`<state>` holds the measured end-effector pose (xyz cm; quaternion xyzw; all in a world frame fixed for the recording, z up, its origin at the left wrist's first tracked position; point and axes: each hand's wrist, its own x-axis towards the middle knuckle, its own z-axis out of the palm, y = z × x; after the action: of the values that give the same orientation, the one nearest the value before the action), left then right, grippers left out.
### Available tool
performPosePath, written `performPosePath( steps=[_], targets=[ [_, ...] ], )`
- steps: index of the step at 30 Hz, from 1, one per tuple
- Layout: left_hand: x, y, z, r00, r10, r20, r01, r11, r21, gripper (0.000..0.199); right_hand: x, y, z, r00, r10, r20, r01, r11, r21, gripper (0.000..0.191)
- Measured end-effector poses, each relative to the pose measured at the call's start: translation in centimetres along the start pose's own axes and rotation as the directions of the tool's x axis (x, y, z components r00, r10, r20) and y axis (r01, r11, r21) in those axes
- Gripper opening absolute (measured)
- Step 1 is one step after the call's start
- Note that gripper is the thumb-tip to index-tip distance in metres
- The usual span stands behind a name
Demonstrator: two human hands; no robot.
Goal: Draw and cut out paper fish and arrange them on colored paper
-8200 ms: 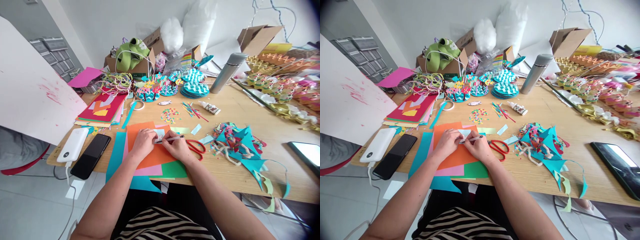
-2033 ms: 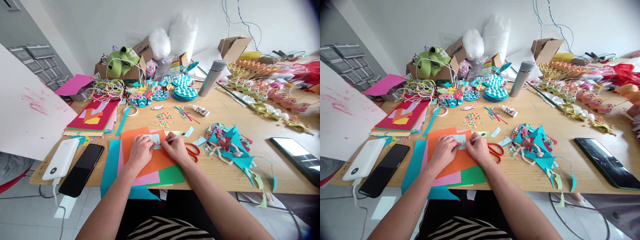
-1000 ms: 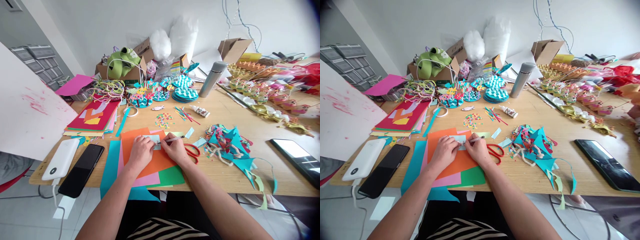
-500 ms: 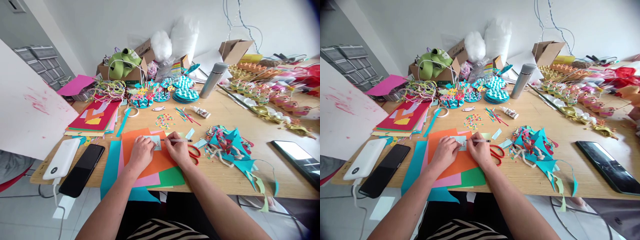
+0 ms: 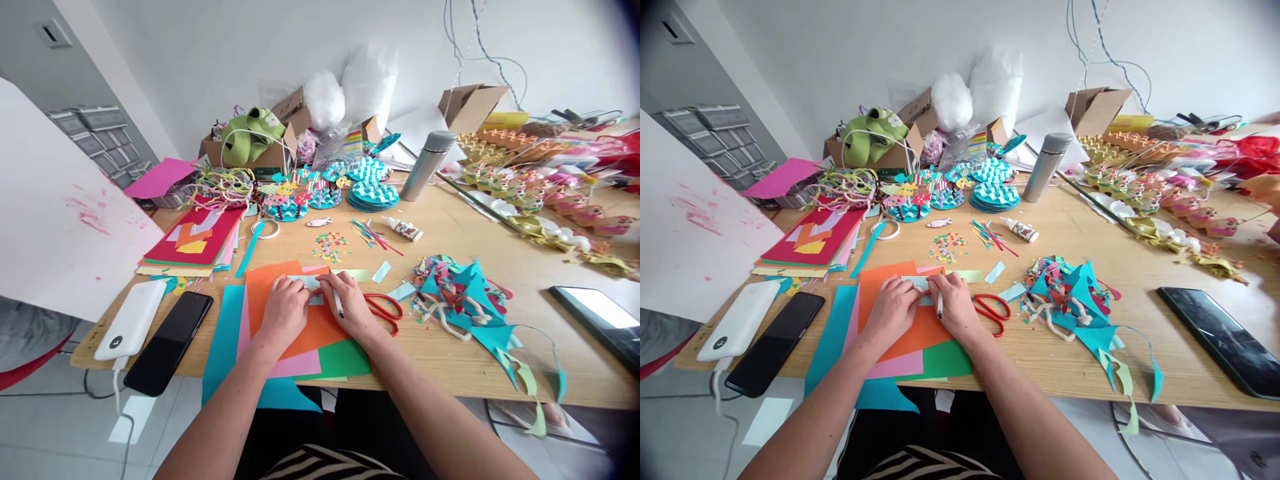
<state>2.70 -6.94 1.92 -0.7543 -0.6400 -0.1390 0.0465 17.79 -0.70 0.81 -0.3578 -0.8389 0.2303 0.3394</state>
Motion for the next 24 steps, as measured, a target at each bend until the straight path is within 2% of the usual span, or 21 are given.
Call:
performPosePath(
  steps=[6, 10, 16, 20, 24],
  targets=[
    [-0.2, 1.0, -0.4, 0.998, -0.044, -0.037, 0.045, 0.999, 0.024, 0.025, 0.0, 0.3, 0.3, 1.000, 0.017, -0.005, -0.018, 0.996, -0.091, 0.024],
    [-0.6, 2.0, -0.6, 0.995, -0.093, -0.028, 0.094, 0.995, 0.041, 0.021, 0.0, 0.5, 0.5, 1.000, 0.006, 0.001, -0.006, 0.995, -0.103, 0.023],
    [-1.4, 3.7, -0.4, 0.984, -0.158, -0.082, 0.164, 0.984, 0.071, 0.017, 0.0, 0.3, 0.4, 1.000, 0.002, 0.014, 0.000, 0.996, -0.086, 0.018],
    [-1.8, 4.4, -0.3, 0.973, -0.220, -0.067, 0.226, 0.968, 0.108, 0.017, 0.2, 0.1, 0.4, 1.000, 0.009, 0.028, -0.007, 0.998, -0.070, 0.018],
    [-2.1, 4.5, 0.0, 0.970, -0.236, -0.054, 0.241, 0.964, 0.117, 0.022, 0.3, -0.3, 0.0, 0.997, 0.027, 0.066, -0.027, 1.000, -0.004, 0.024]
  ],
)
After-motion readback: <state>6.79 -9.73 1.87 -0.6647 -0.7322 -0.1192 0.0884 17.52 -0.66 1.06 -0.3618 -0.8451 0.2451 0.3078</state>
